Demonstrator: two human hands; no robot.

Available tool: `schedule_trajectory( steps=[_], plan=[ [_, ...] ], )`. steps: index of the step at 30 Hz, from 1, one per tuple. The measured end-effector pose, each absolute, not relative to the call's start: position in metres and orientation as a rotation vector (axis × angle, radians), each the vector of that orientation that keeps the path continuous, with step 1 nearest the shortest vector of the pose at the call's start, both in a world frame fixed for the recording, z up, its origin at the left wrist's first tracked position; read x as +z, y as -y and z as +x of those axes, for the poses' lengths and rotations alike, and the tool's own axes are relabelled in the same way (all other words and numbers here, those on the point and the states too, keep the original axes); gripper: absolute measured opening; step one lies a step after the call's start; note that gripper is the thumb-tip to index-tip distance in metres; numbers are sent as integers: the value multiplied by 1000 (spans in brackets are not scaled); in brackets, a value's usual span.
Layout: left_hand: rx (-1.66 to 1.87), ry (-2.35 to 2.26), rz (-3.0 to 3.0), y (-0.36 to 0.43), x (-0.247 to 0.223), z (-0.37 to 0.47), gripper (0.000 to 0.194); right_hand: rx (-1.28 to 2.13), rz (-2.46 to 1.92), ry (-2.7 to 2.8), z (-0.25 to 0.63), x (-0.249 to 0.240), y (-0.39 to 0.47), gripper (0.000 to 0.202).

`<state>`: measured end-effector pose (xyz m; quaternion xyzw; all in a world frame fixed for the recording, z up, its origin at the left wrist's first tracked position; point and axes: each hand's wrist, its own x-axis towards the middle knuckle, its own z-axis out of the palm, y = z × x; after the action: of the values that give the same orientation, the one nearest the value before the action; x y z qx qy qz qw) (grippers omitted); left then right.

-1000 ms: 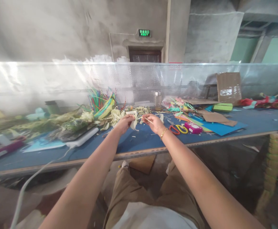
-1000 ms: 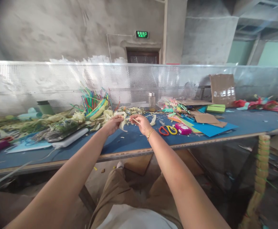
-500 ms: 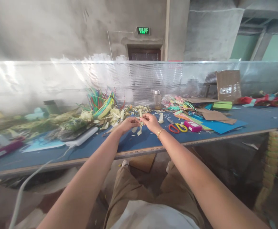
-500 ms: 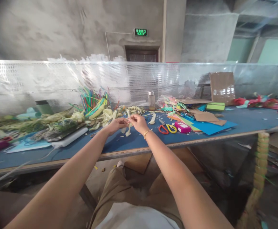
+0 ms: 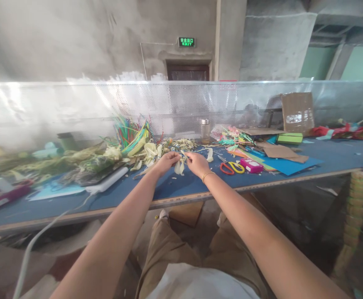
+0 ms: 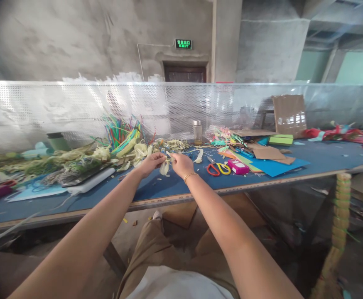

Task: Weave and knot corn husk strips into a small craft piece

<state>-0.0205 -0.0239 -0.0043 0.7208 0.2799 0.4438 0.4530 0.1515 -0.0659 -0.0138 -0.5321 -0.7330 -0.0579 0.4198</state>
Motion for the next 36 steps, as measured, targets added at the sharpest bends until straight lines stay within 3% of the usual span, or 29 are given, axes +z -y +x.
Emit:
schedule_trajectory(
  steps=[17,36],
  plan=[
    [1196,-806,1911,23,-3,-20,24,-209,-1587,1921,148,-6,80,37],
    [1155,-802,1892,24,-2,-19,30,-200,-1495,1901,151,-8,75,31]
  ],
)
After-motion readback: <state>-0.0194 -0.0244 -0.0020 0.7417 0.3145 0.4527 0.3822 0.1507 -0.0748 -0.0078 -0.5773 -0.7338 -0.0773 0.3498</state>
